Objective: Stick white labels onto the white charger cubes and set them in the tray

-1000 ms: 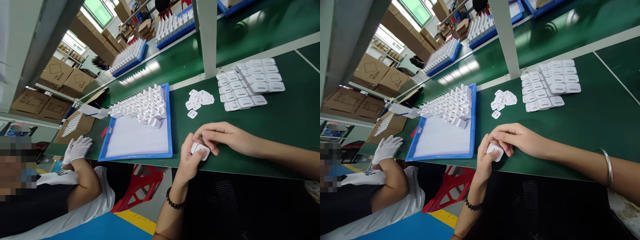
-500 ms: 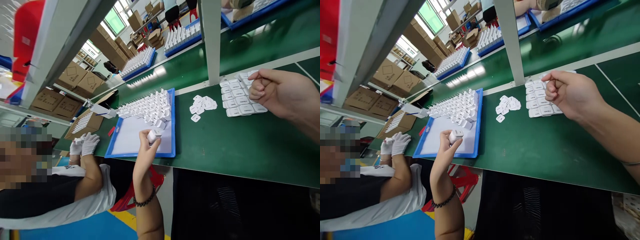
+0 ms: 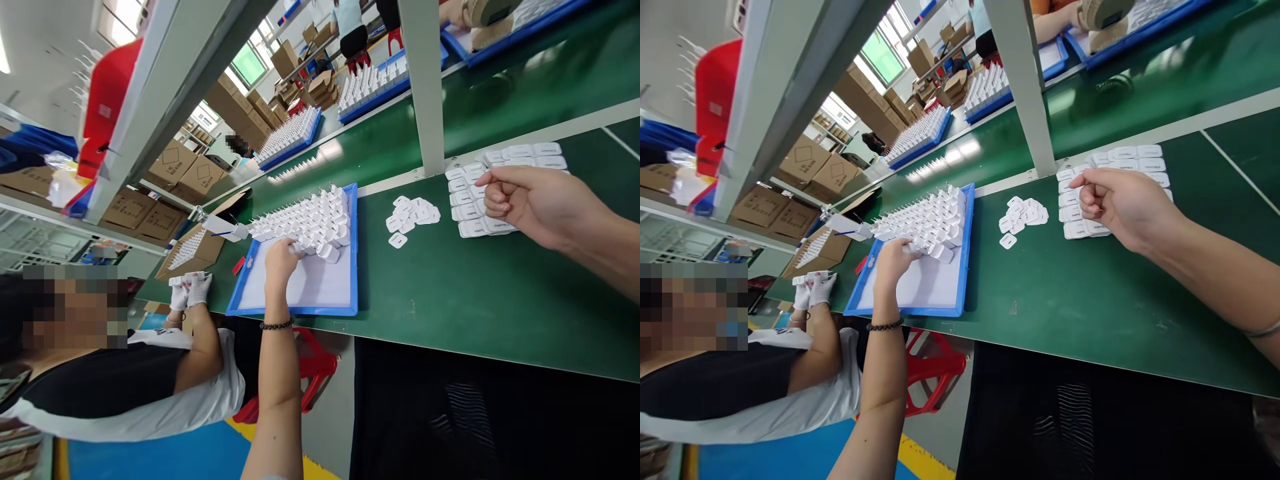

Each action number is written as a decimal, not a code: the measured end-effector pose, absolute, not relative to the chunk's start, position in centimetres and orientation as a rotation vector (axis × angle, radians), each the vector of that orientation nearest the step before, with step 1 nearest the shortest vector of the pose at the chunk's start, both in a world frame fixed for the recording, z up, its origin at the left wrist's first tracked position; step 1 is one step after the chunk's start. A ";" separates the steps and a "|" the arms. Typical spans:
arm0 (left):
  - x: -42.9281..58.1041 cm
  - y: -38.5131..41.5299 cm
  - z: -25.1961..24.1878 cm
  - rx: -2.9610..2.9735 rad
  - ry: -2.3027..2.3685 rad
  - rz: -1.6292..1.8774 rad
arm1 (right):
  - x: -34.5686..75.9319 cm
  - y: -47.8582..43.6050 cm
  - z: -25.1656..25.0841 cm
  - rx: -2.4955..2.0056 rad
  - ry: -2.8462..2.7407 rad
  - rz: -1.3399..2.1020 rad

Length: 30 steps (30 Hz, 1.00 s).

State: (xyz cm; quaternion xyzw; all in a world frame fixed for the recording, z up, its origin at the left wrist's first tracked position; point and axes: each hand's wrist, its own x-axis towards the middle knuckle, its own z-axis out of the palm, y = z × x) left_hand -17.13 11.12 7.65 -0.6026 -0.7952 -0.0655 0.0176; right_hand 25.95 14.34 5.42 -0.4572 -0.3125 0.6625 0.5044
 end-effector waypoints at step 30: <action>-18.3 14.6 7.5 -2.009 -2.709 -0.330 | 39.3 15.9 8.3 -2.533 -1.281 0.710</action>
